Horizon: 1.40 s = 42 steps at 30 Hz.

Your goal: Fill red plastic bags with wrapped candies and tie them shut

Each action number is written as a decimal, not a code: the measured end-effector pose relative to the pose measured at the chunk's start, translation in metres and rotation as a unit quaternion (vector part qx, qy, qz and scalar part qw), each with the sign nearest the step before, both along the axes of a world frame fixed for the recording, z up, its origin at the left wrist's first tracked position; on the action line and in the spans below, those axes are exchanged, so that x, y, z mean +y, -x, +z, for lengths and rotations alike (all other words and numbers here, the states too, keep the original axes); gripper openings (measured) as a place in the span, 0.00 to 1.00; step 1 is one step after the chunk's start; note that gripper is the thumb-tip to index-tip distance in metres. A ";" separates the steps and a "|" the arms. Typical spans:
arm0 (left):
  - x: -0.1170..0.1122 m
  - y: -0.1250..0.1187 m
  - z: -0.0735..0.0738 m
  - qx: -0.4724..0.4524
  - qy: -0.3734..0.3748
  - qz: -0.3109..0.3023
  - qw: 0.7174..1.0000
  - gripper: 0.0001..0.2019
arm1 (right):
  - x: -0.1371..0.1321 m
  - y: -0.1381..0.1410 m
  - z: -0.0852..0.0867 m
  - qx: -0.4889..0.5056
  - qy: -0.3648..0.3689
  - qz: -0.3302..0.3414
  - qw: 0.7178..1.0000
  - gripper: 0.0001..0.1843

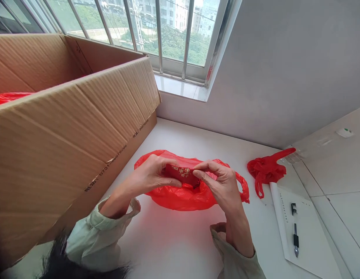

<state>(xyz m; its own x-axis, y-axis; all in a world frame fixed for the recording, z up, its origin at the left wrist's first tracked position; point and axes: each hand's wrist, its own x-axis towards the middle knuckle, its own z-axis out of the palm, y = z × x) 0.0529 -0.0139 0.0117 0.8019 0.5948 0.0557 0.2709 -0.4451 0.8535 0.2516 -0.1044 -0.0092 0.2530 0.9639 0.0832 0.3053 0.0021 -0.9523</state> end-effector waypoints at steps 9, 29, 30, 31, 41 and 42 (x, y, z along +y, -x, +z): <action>-0.001 -0.003 0.000 -0.043 0.075 0.026 0.996 0.09 | 0.001 0.000 0.001 0.098 0.091 0.095 0.986 0.05; 0.000 -0.003 -0.006 -0.029 0.043 0.056 0.997 0.01 | 0.001 0.006 -0.001 0.034 0.052 0.063 0.996 0.10; 0.000 -0.003 -0.006 -0.025 0.033 0.054 0.998 0.02 | 0.001 0.007 -0.001 0.034 0.038 0.053 0.997 0.09; 0.000 -0.004 -0.006 -0.024 0.027 0.050 0.998 0.02 | 0.001 0.007 -0.002 0.035 0.025 0.046 0.998 0.07; -0.002 -0.007 -0.006 -0.027 0.001 0.062 0.998 0.05 | 0.000 0.010 0.002 -0.073 -0.023 0.033 0.997 0.04; -0.002 -0.007 -0.006 -0.025 -0.006 0.063 0.998 0.05 | 0.000 0.011 0.003 -0.092 -0.024 0.038 0.995 0.04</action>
